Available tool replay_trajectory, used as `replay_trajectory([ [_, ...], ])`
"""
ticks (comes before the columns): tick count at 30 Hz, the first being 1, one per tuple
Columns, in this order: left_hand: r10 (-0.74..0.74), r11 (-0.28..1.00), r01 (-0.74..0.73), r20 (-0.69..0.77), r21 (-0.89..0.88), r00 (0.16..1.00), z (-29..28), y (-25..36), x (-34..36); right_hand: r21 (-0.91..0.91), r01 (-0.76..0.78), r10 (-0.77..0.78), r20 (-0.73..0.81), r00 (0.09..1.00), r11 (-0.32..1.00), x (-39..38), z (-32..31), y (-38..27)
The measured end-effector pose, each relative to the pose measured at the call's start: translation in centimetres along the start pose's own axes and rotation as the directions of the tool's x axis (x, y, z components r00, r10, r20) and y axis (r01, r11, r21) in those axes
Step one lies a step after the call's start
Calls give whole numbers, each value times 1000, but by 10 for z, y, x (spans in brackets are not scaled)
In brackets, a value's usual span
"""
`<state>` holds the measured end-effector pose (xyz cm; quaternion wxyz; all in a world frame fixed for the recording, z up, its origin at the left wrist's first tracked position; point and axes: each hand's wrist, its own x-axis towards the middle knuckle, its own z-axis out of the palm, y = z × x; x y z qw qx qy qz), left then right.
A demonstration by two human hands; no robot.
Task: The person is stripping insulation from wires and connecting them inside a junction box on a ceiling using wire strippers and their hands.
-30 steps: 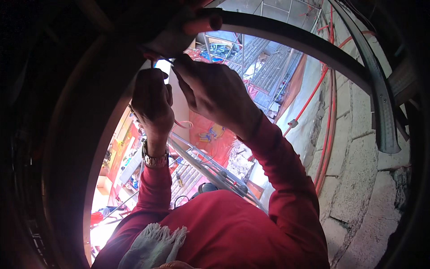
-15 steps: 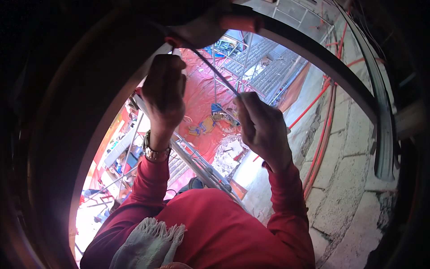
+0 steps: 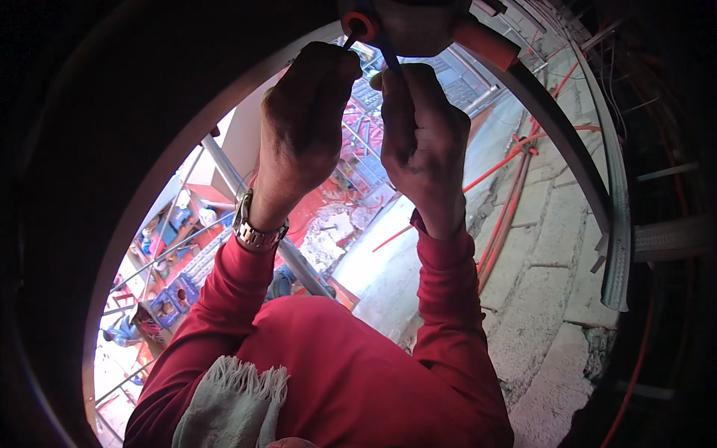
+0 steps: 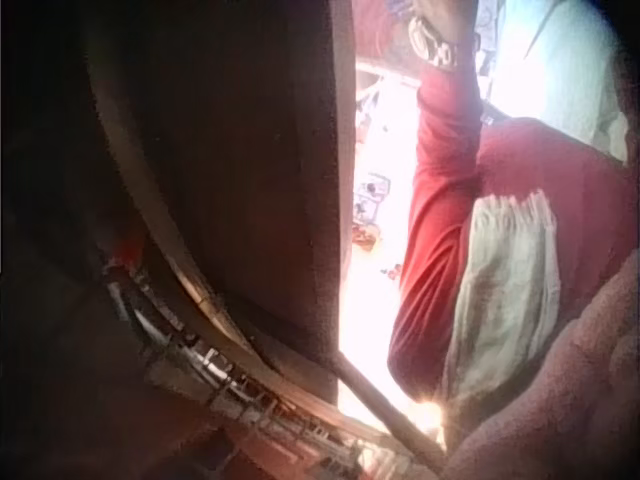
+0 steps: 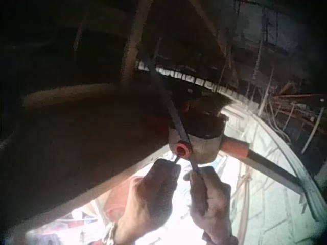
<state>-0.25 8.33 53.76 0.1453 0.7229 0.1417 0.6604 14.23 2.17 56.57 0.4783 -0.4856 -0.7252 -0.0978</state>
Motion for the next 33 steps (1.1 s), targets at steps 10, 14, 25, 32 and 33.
replay_trajectory([
  [10,-200,958,195,-2,-211,980,-1,8,-8,130,-94,112,-139,984,987,-7,21,-6],
  [14,-225,943,217,-4,-251,974,-1,8,-8,141,-172,187,-95,978,975,-7,21,-8],
  [25,-290,955,288,24,64,957,-7,38,3,-89,181,-192,-132,973,979,-1,23,1],
  [32,-115,934,105,9,342,993,13,33,34,-6,4,-5,-80,997,1000,-3,-6,-18],
  [33,-51,922,51,-9,383,999,14,30,36,1,-15,15,-84,996,1000,-3,-7,-17],
])
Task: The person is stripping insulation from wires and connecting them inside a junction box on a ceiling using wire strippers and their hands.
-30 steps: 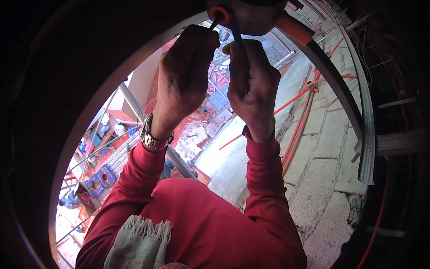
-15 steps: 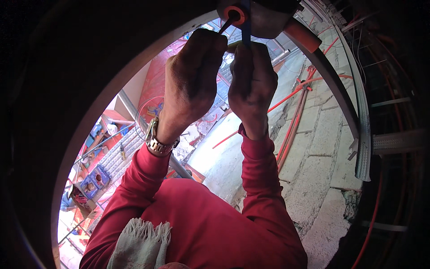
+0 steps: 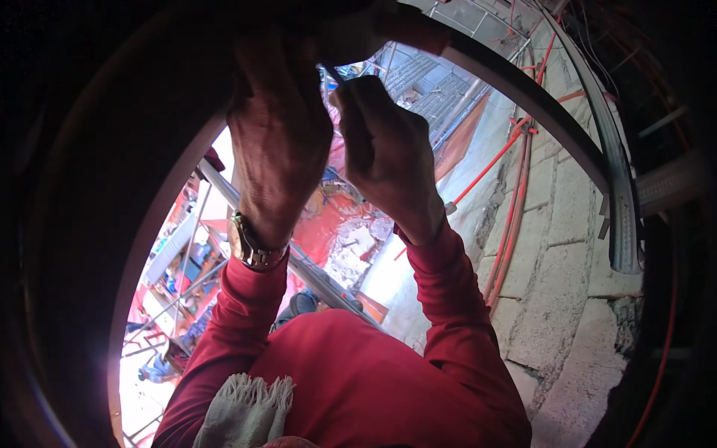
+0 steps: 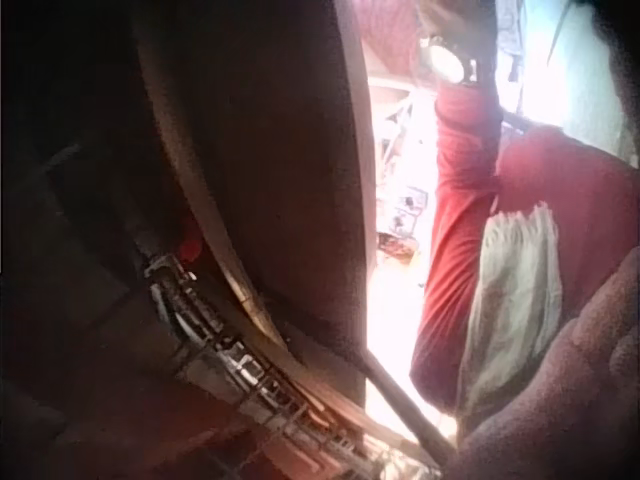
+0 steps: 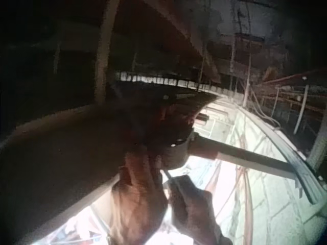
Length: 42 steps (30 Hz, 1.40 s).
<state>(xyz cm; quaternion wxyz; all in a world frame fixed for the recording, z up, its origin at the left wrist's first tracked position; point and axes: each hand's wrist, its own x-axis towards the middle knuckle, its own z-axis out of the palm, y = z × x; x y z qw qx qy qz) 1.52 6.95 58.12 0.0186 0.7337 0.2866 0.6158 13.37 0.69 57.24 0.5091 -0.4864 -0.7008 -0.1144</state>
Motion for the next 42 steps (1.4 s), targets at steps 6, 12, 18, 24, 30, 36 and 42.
replay_trajectory([
  [6,137,987,-136,-15,92,990,-1,-15,-2,69,66,-64,-31,997,995,0,3,9],
  [12,173,968,-189,107,166,979,-10,-7,6,43,53,-51,-31,998,998,-3,0,12],
  [18,176,939,-204,123,278,977,-4,-6,8,85,66,-57,-102,993,994,-16,16,21],
  [24,222,933,-236,81,271,972,4,-7,5,36,-20,21,-25,999,999,-18,-15,7],
  [30,231,946,-231,28,227,973,9,-14,4,86,48,-35,-151,988,995,-18,38,34],
  [36,255,893,-263,73,364,964,0,-15,3,186,-78,96,-91,991,980,-13,29,10],
  [42,245,823,-300,176,482,953,-5,-24,1,196,81,-17,-309,951,977,-11,50,23],
])
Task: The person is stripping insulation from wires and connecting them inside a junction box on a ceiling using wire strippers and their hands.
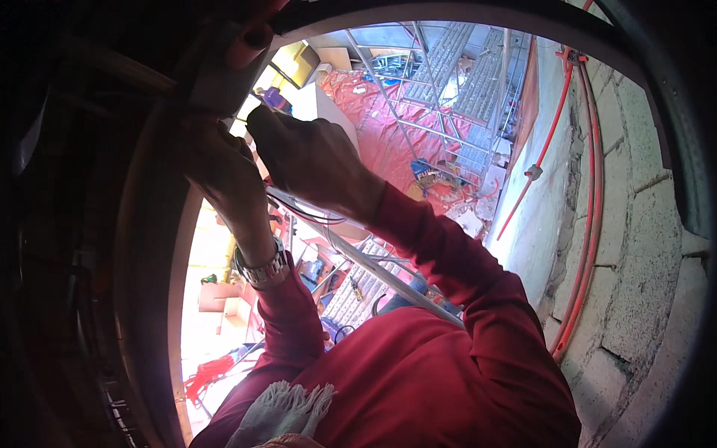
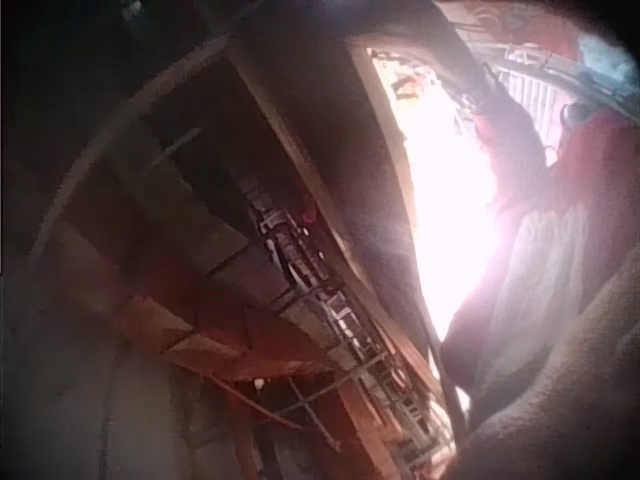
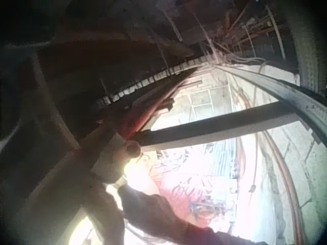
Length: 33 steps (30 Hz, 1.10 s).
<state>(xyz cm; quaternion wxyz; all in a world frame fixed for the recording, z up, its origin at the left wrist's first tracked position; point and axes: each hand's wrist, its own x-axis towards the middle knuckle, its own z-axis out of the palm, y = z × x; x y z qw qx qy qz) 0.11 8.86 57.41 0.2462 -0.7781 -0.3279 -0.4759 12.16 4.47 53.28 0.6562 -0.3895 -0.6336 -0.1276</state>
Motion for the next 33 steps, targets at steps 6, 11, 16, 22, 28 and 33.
replay_trajectory([
  [6,-174,979,176,25,-106,984,0,13,-3,2,-109,109,85,990,994,-3,-10,-3],
  [11,177,983,-159,-246,92,953,7,7,2,-34,-59,60,45,997,998,15,-42,-22],
  [16,-630,62,624,454,-779,630,-7,24,-4,-35,-12,14,59,998,999,6,-37,-9],
  [22,-385,652,371,133,-661,913,5,-1,-16,-179,-31,54,124,991,983,5,-15,-8],
  [28,-211,887,223,74,-405,975,-3,-8,-14,-61,-97,105,162,981,993,3,-15,-6],
  [33,-172,938,212,161,-276,972,-15,-11,-18,218,-151,106,206,973,964,5,-13,1],
])
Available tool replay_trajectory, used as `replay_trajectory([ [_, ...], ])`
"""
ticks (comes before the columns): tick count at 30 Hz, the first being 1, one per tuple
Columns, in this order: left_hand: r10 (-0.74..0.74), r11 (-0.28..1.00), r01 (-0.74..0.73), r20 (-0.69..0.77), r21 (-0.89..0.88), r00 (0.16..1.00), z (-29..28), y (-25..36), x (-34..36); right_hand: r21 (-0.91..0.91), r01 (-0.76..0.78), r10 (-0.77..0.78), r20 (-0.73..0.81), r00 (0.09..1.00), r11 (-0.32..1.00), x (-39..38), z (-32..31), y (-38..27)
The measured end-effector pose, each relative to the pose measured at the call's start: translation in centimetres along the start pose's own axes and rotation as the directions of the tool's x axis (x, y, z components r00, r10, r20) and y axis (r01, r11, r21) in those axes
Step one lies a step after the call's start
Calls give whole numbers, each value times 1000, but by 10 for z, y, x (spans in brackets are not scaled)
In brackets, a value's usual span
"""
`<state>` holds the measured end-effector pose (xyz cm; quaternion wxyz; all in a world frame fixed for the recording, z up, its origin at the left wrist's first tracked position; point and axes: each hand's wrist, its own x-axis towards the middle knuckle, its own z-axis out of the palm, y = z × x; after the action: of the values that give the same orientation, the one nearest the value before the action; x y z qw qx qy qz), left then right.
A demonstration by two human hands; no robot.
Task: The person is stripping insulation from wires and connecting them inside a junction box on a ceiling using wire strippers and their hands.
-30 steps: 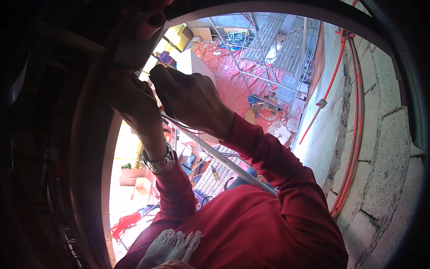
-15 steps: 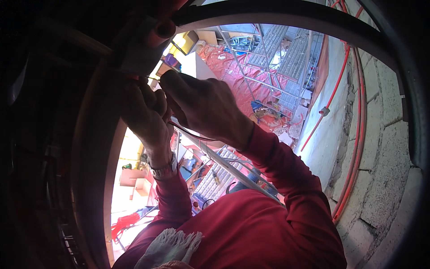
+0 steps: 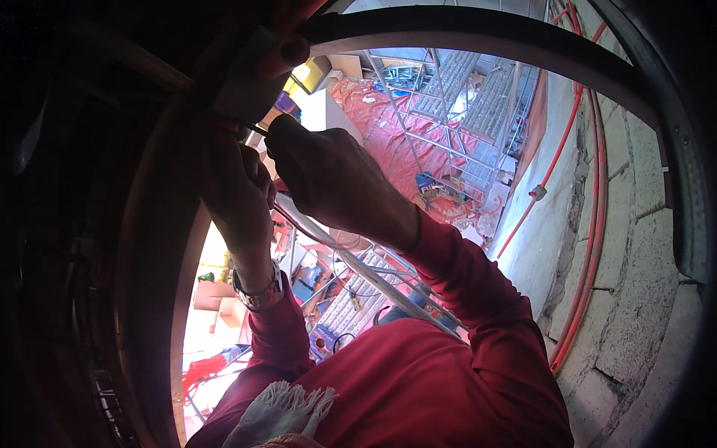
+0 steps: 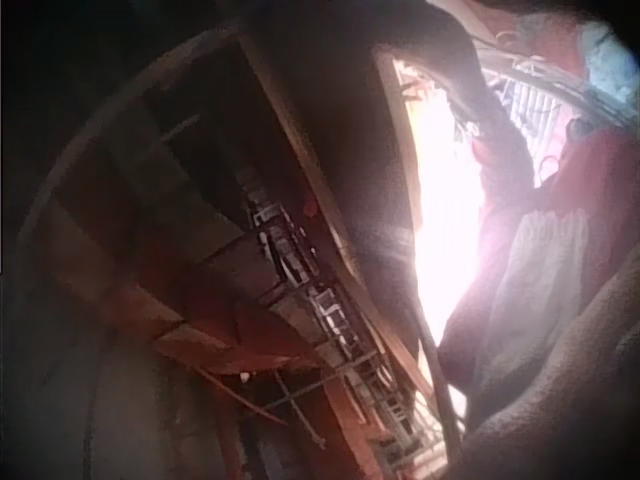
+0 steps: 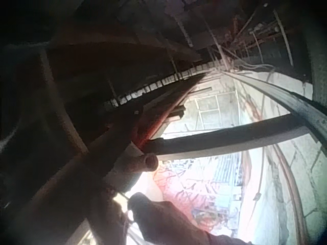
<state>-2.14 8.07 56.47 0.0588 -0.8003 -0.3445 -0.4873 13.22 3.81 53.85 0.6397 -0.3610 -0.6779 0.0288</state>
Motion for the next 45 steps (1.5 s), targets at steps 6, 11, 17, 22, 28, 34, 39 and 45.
replay_trajectory([
  [6,368,841,-296,-76,453,927,4,-8,6,-383,-22,3,-50,999,924,5,0,-19],
  [11,399,805,-319,-59,499,915,4,-4,-1,-310,6,-25,-58,998,951,-8,5,-8],
  [17,258,937,-242,-31,253,966,3,0,3,-334,58,-66,-13,998,941,6,-1,-13],
  [22,244,949,-225,-64,219,968,7,1,5,-397,41,-57,-30,998,917,-9,-2,-7],
  [28,232,954,-216,-55,205,971,7,1,1,-380,35,-21,40,999,924,-33,-16,-8],
  [34,192,974,-184,-49,136,980,5,1,4,-393,55,-33,61,998,918,-26,-23,-5],
  [39,199,972,-192,-38,133,979,7,4,3,-441,32,10,93,996,897,-14,-21,-17],
  [45,36,995,-32,39,-93,999,8,5,-4,-449,42,14,120,993,892,-28,-28,-4],
])
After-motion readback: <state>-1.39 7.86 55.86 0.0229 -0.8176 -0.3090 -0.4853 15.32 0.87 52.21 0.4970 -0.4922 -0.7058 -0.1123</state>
